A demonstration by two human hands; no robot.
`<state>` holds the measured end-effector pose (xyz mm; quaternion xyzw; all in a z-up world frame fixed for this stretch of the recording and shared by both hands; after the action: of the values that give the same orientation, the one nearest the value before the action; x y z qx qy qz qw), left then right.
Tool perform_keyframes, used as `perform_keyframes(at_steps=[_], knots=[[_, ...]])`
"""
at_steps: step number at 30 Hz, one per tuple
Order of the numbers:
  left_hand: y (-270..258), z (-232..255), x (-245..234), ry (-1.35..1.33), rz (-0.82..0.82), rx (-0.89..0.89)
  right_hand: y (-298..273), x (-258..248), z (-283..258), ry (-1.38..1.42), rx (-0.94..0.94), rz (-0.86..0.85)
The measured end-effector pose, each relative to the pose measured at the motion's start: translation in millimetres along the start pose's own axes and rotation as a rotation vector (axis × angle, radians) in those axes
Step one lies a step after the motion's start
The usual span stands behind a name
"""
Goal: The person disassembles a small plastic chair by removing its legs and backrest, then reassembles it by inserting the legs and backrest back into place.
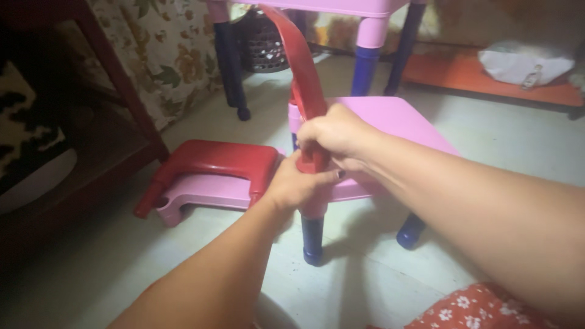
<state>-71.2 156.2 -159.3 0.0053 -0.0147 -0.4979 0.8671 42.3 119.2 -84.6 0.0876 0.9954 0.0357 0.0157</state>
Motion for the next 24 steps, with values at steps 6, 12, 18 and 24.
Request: perform_keyframes(at_steps=[6,12,18,24], knots=[[8.4,-2.9,32.6,0.104,-0.131,-0.013,-46.0,-44.0,0.5,-0.021,0.040,-0.109],[23.5,-7.8,57.4,0.153,-0.247,0.001,-77.4,-83.5,1.5,0.052,0.128,-0.234],[41.0,-14.7,24.3,0.320,-0.026,-0.203,-104.8,-127.9,-7.6,-0.047,0.178,-0.302],[61.7,-24.2,-43.2,0.603,0.558,-0.261,-122.9,-153.8,-9.8,-0.126,0.251,-0.274]])
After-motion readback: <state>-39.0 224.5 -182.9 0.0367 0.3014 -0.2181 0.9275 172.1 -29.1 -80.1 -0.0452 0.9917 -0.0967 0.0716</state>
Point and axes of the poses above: each hand's wrist, its own y-axis towards the middle knuckle, its own x-axis out of the palm, z = x × y, the point moved 2 cm from there along y, towards the middle knuckle, and after that the axes turned 8 degrees about -z, right-handed, at the moved point
